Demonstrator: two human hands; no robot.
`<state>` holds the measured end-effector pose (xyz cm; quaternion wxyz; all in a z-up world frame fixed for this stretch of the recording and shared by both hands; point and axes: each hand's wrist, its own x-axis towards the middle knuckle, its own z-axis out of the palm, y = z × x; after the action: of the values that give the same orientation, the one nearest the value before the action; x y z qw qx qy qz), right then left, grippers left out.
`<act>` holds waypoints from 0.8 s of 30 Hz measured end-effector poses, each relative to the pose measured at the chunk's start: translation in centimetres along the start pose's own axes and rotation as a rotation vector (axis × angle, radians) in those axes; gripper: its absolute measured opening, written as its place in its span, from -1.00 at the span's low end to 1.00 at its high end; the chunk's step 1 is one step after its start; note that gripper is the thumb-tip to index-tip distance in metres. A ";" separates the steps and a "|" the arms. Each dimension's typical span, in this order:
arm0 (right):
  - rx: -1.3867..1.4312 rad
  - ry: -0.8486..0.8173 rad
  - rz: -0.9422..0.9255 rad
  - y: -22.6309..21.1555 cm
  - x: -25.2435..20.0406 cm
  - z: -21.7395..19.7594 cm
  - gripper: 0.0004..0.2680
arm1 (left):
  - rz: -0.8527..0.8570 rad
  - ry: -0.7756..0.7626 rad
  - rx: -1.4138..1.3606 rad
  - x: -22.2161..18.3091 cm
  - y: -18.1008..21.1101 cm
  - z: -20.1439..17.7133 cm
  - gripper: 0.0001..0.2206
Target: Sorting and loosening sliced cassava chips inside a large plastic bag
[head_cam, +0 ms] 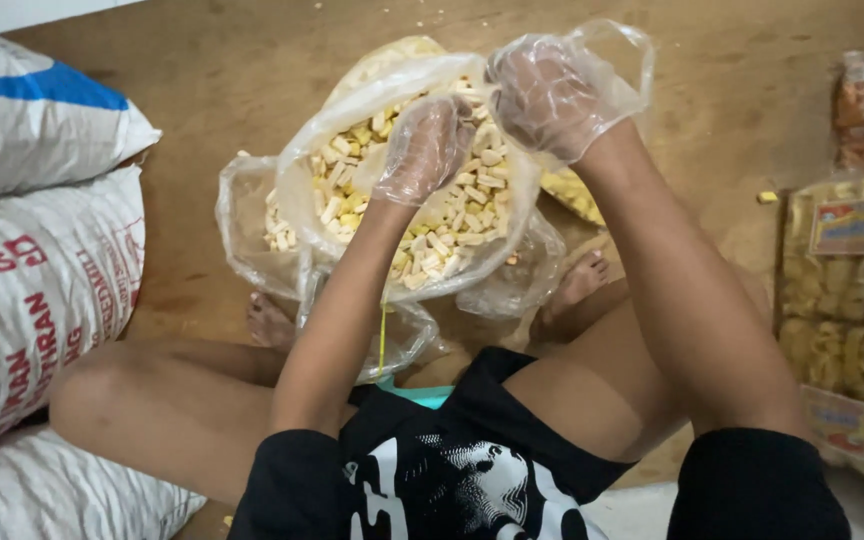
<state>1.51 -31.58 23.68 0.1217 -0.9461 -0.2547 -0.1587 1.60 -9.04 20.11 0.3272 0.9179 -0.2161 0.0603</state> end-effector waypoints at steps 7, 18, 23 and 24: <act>-0.005 -0.070 -0.085 -3.3 3.5 5.4 -0.94 | -0.152 -0.051 0.205 -3.7 -8.3 1.0 -0.93; -0.027 -0.163 -0.179 -10.2 2.9 11.7 -0.94 | -0.105 -0.331 0.980 -11.4 -21.3 9.8 -0.76; -0.068 -0.225 -0.188 -10.6 1.3 14.1 -0.92 | -0.267 -0.077 0.692 -9.6 -13.8 4.3 -0.78; -0.065 -0.231 -0.192 -10.6 1.0 14.6 -0.92 | -0.274 -0.080 0.690 -9.6 -14.4 6.5 -0.78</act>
<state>0.31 -17.64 12.20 0.0452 -0.9328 -0.3510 -0.0678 -0.97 0.34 4.36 -0.0052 0.9962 -0.0711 0.0492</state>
